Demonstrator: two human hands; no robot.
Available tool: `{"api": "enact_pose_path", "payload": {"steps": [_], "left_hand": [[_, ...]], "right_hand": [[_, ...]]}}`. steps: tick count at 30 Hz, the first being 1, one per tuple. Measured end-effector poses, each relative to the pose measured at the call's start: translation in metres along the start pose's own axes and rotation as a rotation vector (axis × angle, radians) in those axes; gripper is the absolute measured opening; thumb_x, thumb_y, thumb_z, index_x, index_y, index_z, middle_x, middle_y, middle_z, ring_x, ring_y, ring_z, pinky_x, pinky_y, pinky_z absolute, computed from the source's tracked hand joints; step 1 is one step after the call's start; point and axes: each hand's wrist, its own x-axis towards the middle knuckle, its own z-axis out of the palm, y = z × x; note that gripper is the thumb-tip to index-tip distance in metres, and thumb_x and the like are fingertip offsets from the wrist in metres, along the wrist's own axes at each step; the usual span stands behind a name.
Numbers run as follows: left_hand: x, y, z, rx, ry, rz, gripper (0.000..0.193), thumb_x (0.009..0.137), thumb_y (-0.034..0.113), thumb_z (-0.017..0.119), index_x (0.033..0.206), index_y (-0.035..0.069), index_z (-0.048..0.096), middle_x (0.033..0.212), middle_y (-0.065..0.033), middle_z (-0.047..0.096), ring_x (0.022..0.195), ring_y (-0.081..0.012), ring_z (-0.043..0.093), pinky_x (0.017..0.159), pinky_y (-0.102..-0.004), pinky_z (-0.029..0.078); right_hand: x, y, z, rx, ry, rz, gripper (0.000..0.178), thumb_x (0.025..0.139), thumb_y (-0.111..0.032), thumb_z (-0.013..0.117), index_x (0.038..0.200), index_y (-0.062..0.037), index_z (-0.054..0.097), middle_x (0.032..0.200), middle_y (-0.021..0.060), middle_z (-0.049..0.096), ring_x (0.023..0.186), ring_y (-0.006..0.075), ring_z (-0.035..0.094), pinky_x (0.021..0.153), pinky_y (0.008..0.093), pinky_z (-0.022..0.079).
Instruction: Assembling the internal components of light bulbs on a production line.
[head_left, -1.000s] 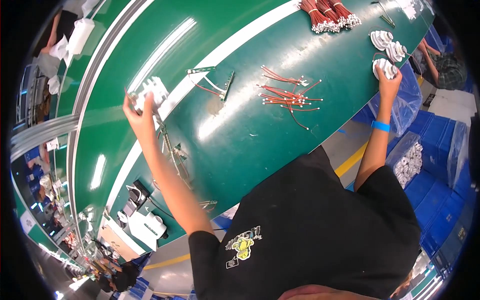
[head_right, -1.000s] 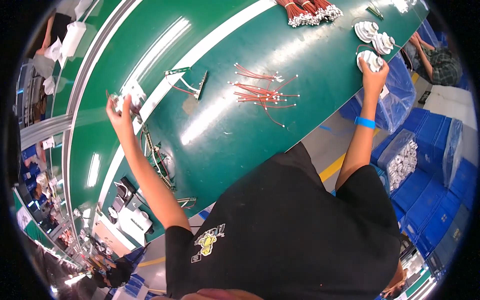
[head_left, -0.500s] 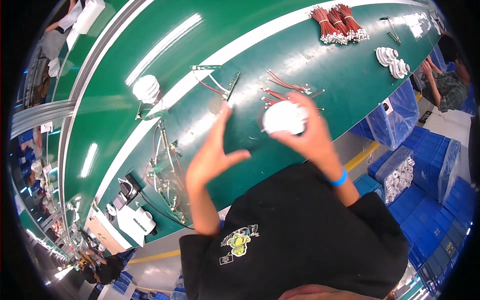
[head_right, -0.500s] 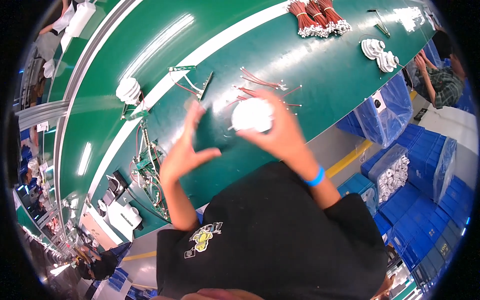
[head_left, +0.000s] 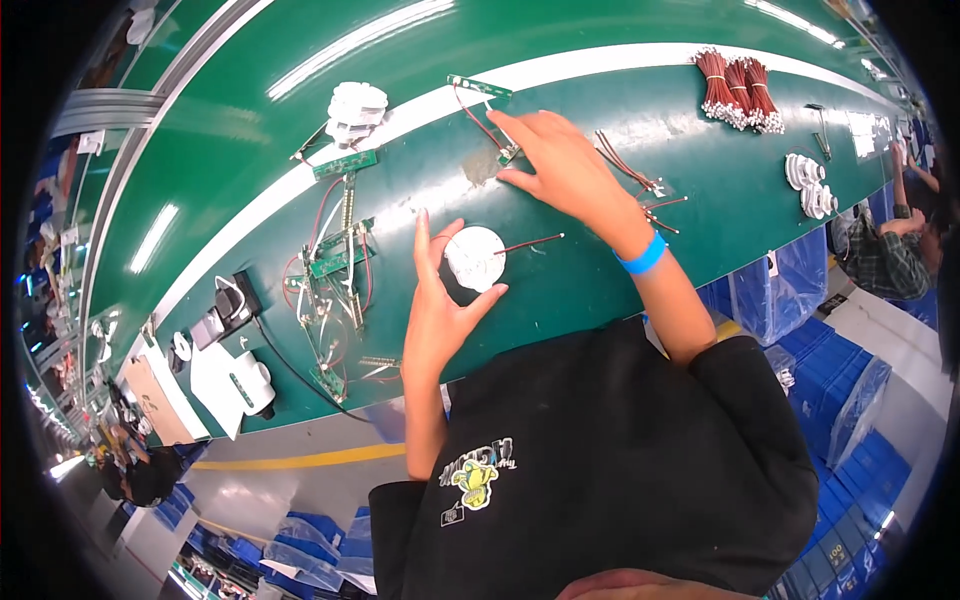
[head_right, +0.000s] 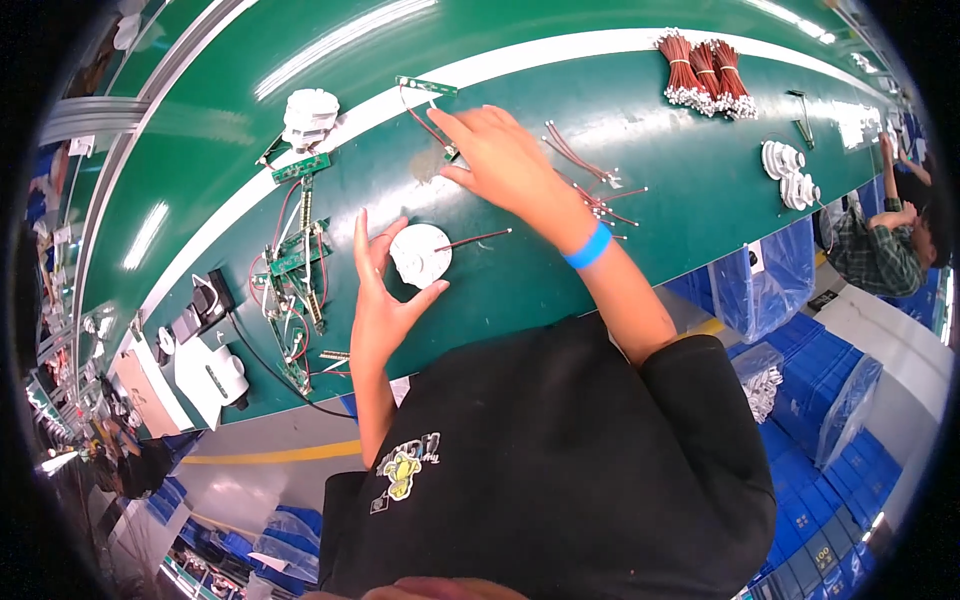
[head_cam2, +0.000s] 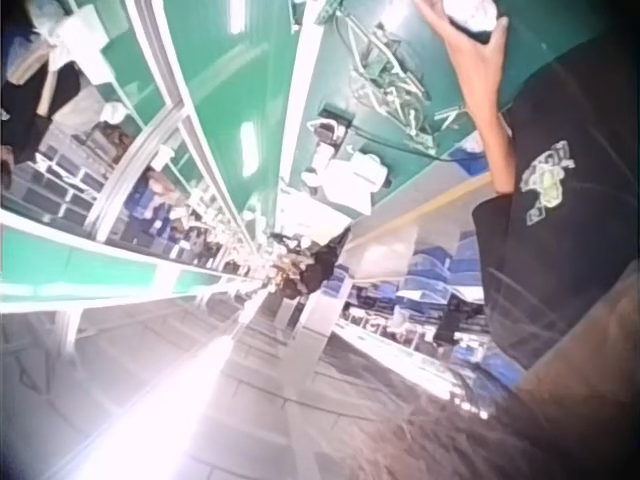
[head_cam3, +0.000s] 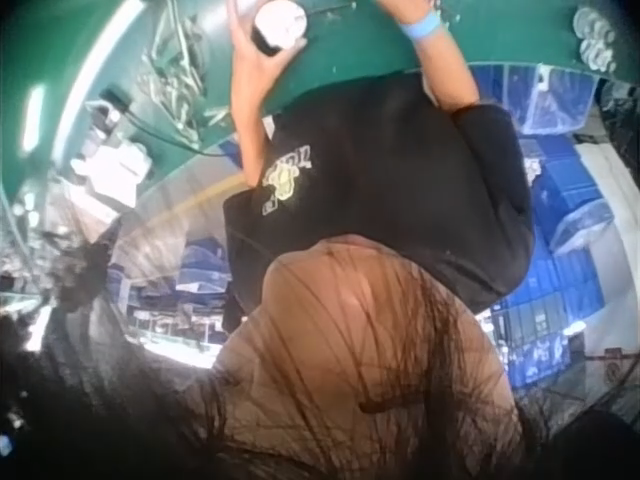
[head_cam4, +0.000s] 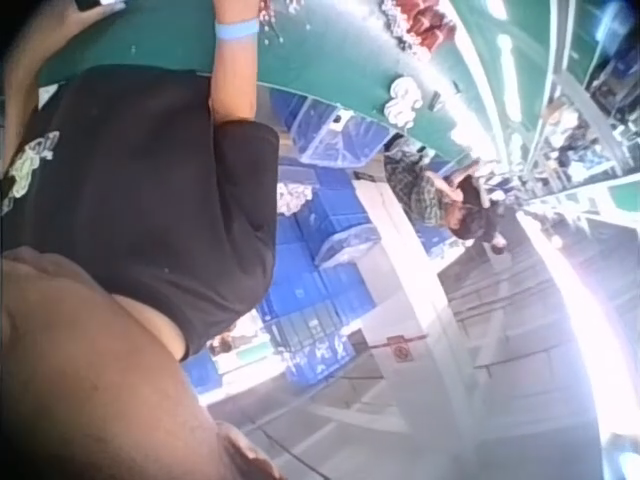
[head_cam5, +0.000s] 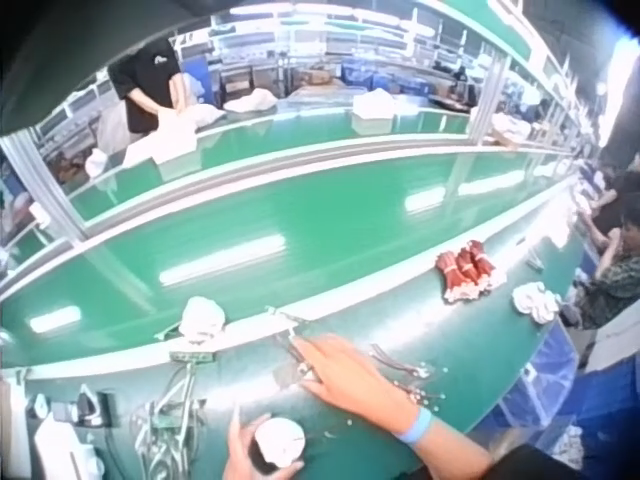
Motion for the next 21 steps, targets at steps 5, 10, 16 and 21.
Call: {"api": "enact_pose_path", "payload": {"steps": [5, 10, 16, 21], "left_hand": [[-0.012, 0.005, -0.011, 0.07, 0.019, -0.067, 0.12, 0.07, 0.013, 0.085, 0.154, 0.005, 0.001, 0.14, -0.0172, 0.049, 0.127, -0.0319, 0.051, 0.108, -0.0429, 0.04], [-0.027, 0.012, -0.025, 0.041, -0.032, -0.15, 0.114, 0.075, 0.016, 0.082, 0.155, 0.009, 0.002, 0.125, -0.0168, 0.06, 0.116, -0.0283, 0.06, 0.093, -0.0401, 0.049], [-0.026, 0.04, -0.035, 0.241, 0.231, -0.159, 0.039, 0.089, 0.011, 0.068, 0.127, 0.003, 0.06, 0.091, -0.0098, 0.07, 0.08, -0.0172, 0.066, 0.074, -0.0304, 0.051], [-0.026, 0.031, -0.018, -0.682, -0.118, -0.05, 0.068, 0.095, 0.037, 0.062, 0.143, -0.004, 0.038, 0.138, -0.0204, 0.049, 0.125, -0.0263, 0.052, 0.103, -0.0383, 0.043]], "right_hand": [[-0.022, -0.004, 0.005, 0.125, -0.146, 0.21, 0.056, 0.079, -0.013, 0.074, 0.131, -0.0096, 0.055, 0.101, 0.0116, 0.062, 0.093, 0.0289, 0.059, 0.087, 0.0369, 0.05], [-0.038, -0.001, -0.024, 0.924, -0.136, 0.561, 0.056, 0.084, -0.009, 0.07, 0.136, -0.0026, 0.051, 0.105, 0.0071, 0.066, 0.096, 0.0166, 0.063, 0.089, 0.0316, 0.049], [-0.043, -0.038, -0.064, 1.228, -0.087, 0.467, 0.06, 0.083, -0.002, 0.064, 0.14, 0.0031, 0.043, 0.115, 0.0148, 0.065, 0.109, 0.02, 0.061, 0.099, 0.0348, 0.045], [-0.056, -0.085, -0.055, 0.938, -0.113, 0.036, 0.061, 0.077, -0.004, 0.072, 0.134, -0.001, 0.051, 0.134, 0.0149, 0.057, 0.117, 0.0251, 0.059, 0.1, 0.0394, 0.044]]}}
